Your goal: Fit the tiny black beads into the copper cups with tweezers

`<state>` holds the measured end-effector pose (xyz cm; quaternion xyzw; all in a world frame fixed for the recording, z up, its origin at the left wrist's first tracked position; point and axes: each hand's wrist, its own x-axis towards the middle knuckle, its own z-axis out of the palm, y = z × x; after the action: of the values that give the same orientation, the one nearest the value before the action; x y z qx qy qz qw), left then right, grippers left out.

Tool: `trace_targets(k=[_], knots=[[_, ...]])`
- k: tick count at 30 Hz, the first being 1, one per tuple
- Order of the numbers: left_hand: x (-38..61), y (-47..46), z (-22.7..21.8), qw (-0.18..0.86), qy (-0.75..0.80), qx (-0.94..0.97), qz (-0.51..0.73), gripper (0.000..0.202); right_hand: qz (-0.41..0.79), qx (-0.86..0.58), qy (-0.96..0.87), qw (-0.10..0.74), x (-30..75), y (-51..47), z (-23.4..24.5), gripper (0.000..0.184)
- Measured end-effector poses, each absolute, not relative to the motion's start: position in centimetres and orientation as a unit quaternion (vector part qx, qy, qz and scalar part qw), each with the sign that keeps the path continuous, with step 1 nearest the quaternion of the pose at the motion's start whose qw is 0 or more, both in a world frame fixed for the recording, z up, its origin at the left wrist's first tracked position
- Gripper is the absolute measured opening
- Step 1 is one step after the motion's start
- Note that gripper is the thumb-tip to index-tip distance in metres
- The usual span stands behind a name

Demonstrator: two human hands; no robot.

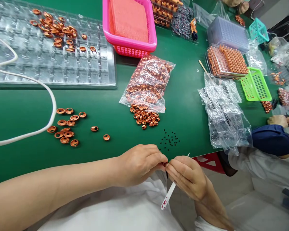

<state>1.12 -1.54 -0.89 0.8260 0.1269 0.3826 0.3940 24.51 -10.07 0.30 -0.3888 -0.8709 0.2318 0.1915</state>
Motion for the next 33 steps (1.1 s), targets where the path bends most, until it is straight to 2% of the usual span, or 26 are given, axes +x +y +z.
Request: trace_targets(k=[9,15,20,26,30,33], knots=[[1.1,-1.4,-0.9,0.403,0.131,0.833,0.356,0.014,0.175,-0.336,-0.896,0.230,23.3,-8.4,2.3,0.027],[1.1,-1.3,-1.0,0.424,0.136,0.825,0.348,0.010,0.172,-0.341,-0.896,0.227,23.5,-8.4,1.8,0.027],[1.1,-0.9,-0.9,0.503,0.164,0.779,0.338,0.004,0.166,-0.362,-0.865,0.305,23.5,-8.8,1.2,0.027],[0.9,-0.6,-0.8,0.556,0.200,0.744,0.312,0.009,0.173,-0.425,-0.801,0.385,23.1,-9.5,1.0,0.034],[0.9,-0.6,-0.8,0.552,0.198,0.751,0.304,0.010,0.174,-0.411,-0.811,0.378,23.2,-9.5,1.1,0.033],[1.0,-0.7,-0.7,0.534,0.187,0.764,0.308,0.010,0.167,-0.388,-0.843,0.332,23.4,-9.3,1.2,0.031]])
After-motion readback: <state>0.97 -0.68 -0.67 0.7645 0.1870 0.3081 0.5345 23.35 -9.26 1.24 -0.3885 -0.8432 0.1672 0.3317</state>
